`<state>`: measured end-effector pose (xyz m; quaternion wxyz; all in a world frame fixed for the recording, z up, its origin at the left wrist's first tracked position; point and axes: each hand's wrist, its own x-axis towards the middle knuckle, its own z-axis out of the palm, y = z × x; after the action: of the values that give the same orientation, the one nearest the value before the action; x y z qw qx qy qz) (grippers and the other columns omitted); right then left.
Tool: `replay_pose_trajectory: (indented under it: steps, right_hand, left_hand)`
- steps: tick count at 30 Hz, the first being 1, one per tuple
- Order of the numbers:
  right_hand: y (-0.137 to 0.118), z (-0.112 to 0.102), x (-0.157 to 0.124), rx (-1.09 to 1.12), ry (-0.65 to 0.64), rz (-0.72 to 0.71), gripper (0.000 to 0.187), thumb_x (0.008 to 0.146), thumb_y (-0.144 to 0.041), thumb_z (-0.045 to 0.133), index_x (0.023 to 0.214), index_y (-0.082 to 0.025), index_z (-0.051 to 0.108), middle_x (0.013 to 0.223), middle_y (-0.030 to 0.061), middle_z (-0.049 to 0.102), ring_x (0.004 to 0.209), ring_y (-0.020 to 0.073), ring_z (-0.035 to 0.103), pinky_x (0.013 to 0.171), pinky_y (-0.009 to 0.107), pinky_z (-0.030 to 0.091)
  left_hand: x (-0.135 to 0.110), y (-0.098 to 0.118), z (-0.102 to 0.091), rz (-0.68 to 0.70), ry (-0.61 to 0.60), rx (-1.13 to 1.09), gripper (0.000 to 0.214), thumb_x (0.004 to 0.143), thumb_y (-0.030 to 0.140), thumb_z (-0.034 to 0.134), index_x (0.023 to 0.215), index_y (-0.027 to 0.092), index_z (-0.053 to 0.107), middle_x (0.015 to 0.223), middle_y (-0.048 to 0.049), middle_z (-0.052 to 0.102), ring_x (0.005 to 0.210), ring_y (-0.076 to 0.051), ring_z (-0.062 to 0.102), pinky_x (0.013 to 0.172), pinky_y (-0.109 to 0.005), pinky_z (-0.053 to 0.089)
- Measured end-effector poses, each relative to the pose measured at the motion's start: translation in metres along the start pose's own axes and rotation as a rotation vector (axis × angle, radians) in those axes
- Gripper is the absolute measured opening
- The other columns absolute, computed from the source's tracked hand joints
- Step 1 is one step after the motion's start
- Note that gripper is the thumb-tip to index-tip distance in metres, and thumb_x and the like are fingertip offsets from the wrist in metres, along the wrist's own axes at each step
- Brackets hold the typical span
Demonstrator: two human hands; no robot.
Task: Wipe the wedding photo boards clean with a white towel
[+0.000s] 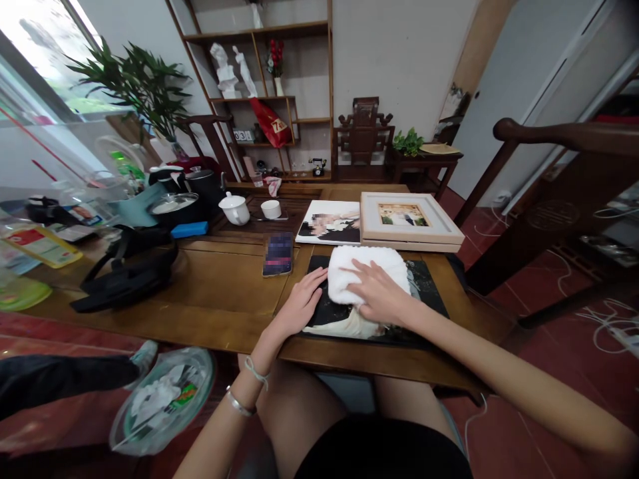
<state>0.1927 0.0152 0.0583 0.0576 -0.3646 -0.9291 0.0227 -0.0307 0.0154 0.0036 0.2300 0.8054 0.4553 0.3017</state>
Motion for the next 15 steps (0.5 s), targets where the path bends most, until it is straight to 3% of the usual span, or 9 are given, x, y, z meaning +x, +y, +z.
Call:
replay_pose_trajectory:
  steps: [5, 8, 11, 15]
  right_hand:
    - [-0.051, 0.005, -0.041, 0.046, -0.049, -0.098, 0.036, 0.07, -0.02, 0.06, 0.106, -0.021, 0.068, 0.15, 0.0106, 0.032, 0.138, 0.042, 0.015, 0.106, 0.067, 0.015]
    - [-0.059, 0.006, -0.049, 0.08, -0.048, -0.115, 0.034, 0.069, -0.021, 0.061, 0.103, -0.021, 0.069, 0.15, 0.0099, 0.032, 0.138, 0.0418, 0.015, 0.106, 0.067, 0.015]
    - [-0.04, 0.005, -0.037, 0.071, -0.029, -0.06, 0.037, 0.068, -0.016, 0.059, 0.104, -0.02, 0.068, 0.148, 0.0098, 0.036, 0.138, 0.0382, 0.02, 0.108, 0.063, 0.016]
    - [0.009, 0.003, -0.006, 0.033, 0.045, 0.019, 0.044, 0.069, -0.012, 0.057, 0.111, -0.018, 0.065, 0.143, 0.0143, 0.043, 0.135, 0.037, 0.028, 0.105, 0.061, 0.023]
  left_hand:
    - [0.0, 0.0, 0.0, 0.004, 0.005, -0.01, 0.04, 0.097, 0.03, 0.032, 0.134, 0.024, 0.046, 0.146, -0.0053, 0.042, 0.138, -0.02, 0.032, 0.115, -0.043, 0.023]
    - [0.0, 0.003, -0.001, 0.01, 0.005, -0.026, 0.04, 0.097, 0.03, 0.031, 0.134, 0.024, 0.046, 0.145, -0.0056, 0.043, 0.138, -0.02, 0.032, 0.115, -0.045, 0.024]
    - [0.0, 0.004, -0.002, 0.011, 0.004, -0.03, 0.04, 0.096, 0.03, 0.032, 0.134, 0.024, 0.046, 0.145, -0.006, 0.043, 0.138, -0.02, 0.032, 0.115, -0.046, 0.023]
    - [0.0, 0.004, -0.002, 0.0, -0.003, -0.032, 0.041, 0.096, 0.029, 0.032, 0.135, 0.023, 0.045, 0.145, -0.0059, 0.042, 0.138, -0.02, 0.032, 0.115, -0.046, 0.022]
